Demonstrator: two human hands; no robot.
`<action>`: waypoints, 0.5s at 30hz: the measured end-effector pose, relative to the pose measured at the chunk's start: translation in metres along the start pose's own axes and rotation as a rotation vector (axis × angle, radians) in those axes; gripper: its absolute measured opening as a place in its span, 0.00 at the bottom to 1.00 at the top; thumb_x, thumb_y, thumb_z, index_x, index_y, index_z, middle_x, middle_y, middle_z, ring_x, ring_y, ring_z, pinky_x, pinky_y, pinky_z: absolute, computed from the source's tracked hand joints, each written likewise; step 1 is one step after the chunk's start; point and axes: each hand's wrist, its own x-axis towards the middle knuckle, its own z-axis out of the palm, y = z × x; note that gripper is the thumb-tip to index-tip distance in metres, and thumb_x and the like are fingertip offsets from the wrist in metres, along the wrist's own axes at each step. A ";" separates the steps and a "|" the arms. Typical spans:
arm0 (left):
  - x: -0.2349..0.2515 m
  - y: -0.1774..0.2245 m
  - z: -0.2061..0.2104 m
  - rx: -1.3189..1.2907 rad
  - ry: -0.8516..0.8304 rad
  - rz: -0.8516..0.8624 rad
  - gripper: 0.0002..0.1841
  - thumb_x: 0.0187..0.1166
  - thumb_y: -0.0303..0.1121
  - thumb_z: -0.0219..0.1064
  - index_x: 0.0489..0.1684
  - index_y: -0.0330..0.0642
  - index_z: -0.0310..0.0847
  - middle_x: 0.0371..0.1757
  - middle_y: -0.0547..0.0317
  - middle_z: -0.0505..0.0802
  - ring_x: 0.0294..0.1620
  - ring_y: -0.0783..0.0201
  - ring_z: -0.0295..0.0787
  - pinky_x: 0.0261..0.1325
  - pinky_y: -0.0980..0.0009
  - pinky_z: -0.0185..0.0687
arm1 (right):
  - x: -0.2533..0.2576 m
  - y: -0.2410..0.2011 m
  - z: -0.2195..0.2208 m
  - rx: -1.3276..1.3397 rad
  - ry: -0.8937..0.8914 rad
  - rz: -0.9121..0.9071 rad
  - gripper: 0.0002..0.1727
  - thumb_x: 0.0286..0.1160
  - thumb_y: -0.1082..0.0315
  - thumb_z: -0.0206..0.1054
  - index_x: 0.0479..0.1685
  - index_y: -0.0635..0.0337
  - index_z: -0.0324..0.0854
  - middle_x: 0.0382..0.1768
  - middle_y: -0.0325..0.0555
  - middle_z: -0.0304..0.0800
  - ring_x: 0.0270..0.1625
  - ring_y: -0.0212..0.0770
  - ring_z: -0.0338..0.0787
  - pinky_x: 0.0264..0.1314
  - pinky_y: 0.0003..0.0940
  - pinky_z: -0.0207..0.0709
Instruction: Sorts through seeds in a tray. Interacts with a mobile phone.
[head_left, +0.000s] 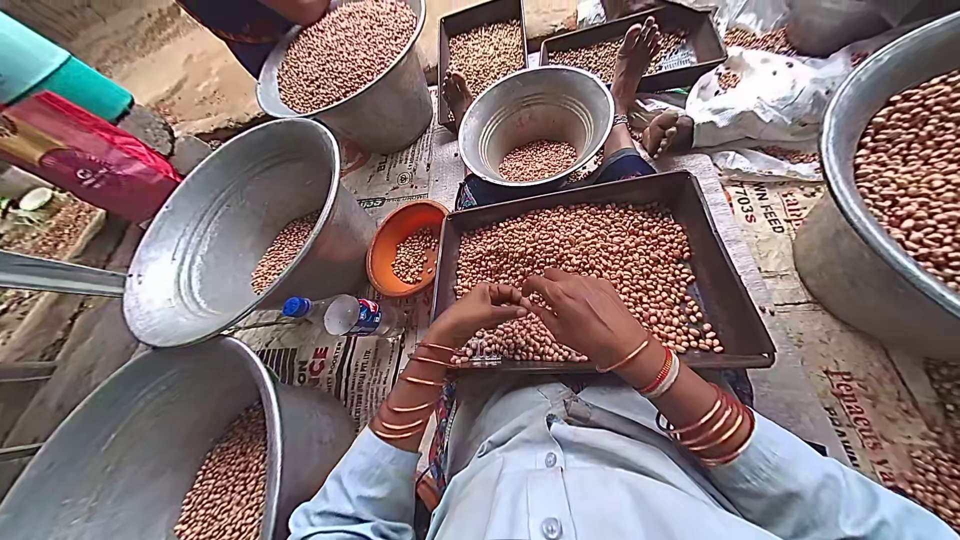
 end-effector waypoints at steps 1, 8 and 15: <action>0.002 0.004 -0.014 0.161 0.143 0.010 0.04 0.80 0.25 0.70 0.39 0.42 0.91 0.27 0.70 0.90 0.22 0.81 0.75 0.27 0.82 0.70 | -0.003 0.006 -0.002 -0.016 0.037 0.014 0.08 0.76 0.65 0.71 0.49 0.55 0.90 0.37 0.51 0.91 0.32 0.53 0.91 0.29 0.51 0.82; 0.025 -0.006 -0.042 1.068 0.583 0.058 0.06 0.75 0.29 0.75 0.44 0.41 0.94 0.41 0.38 0.94 0.46 0.35 0.91 0.54 0.33 0.81 | -0.023 0.041 -0.026 -0.100 0.043 0.212 0.09 0.76 0.66 0.72 0.51 0.54 0.91 0.38 0.51 0.91 0.36 0.55 0.92 0.34 0.57 0.82; 0.041 -0.007 -0.044 1.096 0.473 -0.063 0.09 0.79 0.36 0.73 0.48 0.42 0.94 0.45 0.40 0.95 0.52 0.36 0.92 0.57 0.33 0.82 | -0.041 0.063 -0.047 -0.140 -0.021 0.367 0.09 0.77 0.65 0.73 0.52 0.54 0.91 0.39 0.54 0.93 0.41 0.59 0.93 0.40 0.63 0.81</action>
